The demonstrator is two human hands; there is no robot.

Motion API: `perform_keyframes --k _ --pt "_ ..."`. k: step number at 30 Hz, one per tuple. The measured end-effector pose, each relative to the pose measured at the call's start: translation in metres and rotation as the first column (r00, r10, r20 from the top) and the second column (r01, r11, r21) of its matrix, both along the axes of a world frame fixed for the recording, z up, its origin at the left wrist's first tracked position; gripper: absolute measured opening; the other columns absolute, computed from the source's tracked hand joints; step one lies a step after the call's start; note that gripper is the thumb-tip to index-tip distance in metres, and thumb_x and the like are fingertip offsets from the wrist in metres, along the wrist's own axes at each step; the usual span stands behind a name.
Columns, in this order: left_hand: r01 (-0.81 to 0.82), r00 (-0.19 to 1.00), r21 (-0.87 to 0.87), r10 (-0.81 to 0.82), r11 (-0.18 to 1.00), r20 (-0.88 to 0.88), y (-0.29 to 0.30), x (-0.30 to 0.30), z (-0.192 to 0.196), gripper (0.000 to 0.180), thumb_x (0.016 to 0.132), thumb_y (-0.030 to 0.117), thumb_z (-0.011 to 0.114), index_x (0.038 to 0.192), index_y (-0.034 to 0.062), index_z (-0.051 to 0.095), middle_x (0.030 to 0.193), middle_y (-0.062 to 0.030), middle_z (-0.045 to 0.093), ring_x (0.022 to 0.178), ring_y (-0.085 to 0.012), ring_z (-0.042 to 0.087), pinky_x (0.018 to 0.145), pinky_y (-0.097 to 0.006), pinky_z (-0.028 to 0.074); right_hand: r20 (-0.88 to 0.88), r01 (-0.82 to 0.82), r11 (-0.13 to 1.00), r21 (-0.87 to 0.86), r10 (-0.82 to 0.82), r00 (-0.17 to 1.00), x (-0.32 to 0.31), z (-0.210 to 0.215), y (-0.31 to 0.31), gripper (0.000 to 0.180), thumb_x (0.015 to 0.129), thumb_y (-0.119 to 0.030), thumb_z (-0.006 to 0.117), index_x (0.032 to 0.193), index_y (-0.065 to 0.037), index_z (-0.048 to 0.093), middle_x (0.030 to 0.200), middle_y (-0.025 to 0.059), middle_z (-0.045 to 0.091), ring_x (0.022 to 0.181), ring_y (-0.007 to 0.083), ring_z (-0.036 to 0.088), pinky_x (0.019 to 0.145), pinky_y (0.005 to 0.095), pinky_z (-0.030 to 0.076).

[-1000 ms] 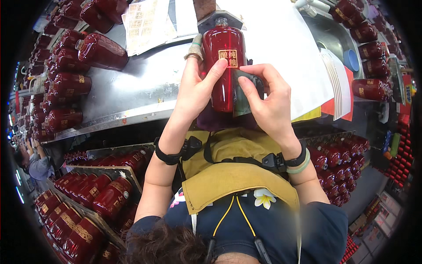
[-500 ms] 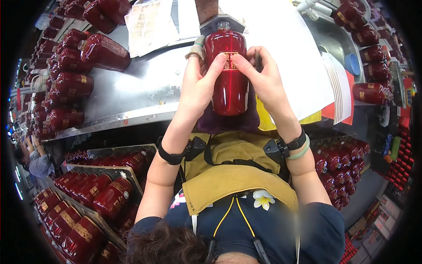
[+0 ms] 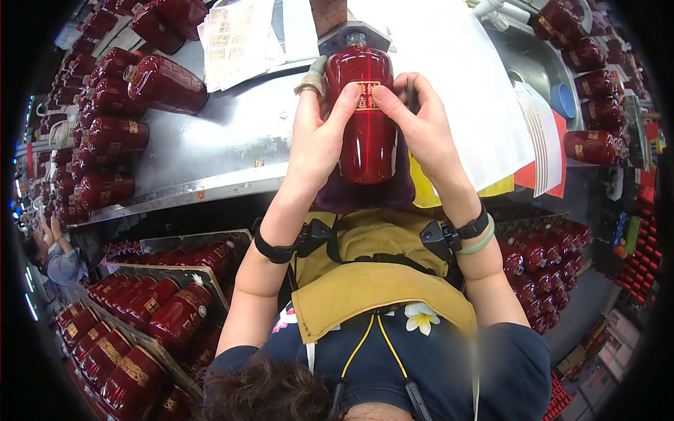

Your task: Applying and smoothing labels on red liquor bottles on a production line.

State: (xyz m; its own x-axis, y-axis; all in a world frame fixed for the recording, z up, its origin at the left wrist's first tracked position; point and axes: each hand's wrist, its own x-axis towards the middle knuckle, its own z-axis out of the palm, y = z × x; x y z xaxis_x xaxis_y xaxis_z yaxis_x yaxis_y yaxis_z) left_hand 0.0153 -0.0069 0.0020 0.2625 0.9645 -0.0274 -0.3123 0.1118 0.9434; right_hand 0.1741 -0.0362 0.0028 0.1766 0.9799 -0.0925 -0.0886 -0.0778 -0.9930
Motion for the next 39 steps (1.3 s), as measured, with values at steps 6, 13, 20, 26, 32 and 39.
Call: perform_keyframes --k 6,13,20,26,32,39 --pt "0.026 0.998 -0.022 -0.025 0.999 0.066 0.001 -0.003 0.002 0.055 0.106 0.018 0.061 0.150 -0.0043 0.038 0.140 -0.0140 0.057 0.125 -0.0175 0.058 0.106 -0.033 0.048 0.082 0.033 0.999 -0.013 -0.031 0.996 0.002 0.012 -0.007 0.036 0.097 -0.022 0.075 0.117 0.001 0.057 0.089 0.0016 0.062 0.081 0.0069 0.058 0.073 0.0235 0.049" --pt "0.062 0.998 0.052 -0.061 0.997 -0.023 -0.004 -0.007 -0.002 0.058 0.106 0.019 0.060 0.153 -0.0048 0.034 0.142 -0.0150 0.055 0.127 -0.0183 0.056 0.108 -0.034 0.047 0.269 0.011 0.975 0.224 -0.072 0.960 -0.007 0.026 -0.040 0.014 0.095 -0.003 0.067 0.109 0.002 0.067 0.100 0.0095 0.072 0.091 0.0139 0.067 0.083 0.0288 0.053" --pt "0.052 0.998 0.032 -0.051 0.998 -0.025 -0.005 -0.005 0.001 0.058 0.105 0.019 0.062 0.151 -0.0061 0.036 0.141 -0.0150 0.056 0.125 -0.0182 0.057 0.106 -0.033 0.048 0.289 0.023 0.981 0.190 -0.079 0.954 -0.008 0.020 -0.042 0.015 0.093 -0.002 0.070 0.107 0.002 0.068 0.096 0.0112 0.072 0.086 0.0179 0.069 0.080 0.0309 0.054" --pt "0.058 0.998 0.048 -0.057 0.997 -0.028 -0.007 -0.005 0.001 0.059 0.105 0.019 0.062 0.152 -0.0058 0.034 0.140 -0.0149 0.056 0.124 -0.0177 0.058 0.105 -0.033 0.048 0.331 0.024 0.972 0.234 -0.103 0.938 -0.011 0.021 -0.043 0.015 0.091 -0.002 0.071 0.106 0.001 0.069 0.095 0.0122 0.072 0.085 0.0201 0.070 0.079 0.0316 0.054" --pt "0.050 0.998 0.049 -0.048 0.998 -0.037 -0.005 -0.005 0.000 0.060 0.105 0.017 0.062 0.153 -0.0053 0.033 0.141 -0.0150 0.055 0.125 -0.0179 0.057 0.105 -0.033 0.049 0.407 0.025 0.964 0.266 -0.135 0.903 -0.011 0.024 -0.041 0.015 0.088 -0.001 0.073 0.103 0.001 0.069 0.096 0.0132 0.071 0.086 0.0250 0.070 0.078 0.0338 0.055" --pt "0.049 0.998 0.079 -0.047 0.996 -0.031 -0.004 -0.004 -0.002 0.062 0.105 0.017 0.061 0.155 -0.0041 0.030 0.144 -0.0151 0.053 0.129 -0.0183 0.055 0.109 -0.033 0.046 0.523 -0.004 0.966 0.259 -0.137 0.841 -0.011 0.031 -0.042 0.015 0.088 -0.001 0.073 0.102 0.000 0.069 0.095 0.0129 0.069 0.086 0.0267 0.069 0.078 0.0348 0.054"
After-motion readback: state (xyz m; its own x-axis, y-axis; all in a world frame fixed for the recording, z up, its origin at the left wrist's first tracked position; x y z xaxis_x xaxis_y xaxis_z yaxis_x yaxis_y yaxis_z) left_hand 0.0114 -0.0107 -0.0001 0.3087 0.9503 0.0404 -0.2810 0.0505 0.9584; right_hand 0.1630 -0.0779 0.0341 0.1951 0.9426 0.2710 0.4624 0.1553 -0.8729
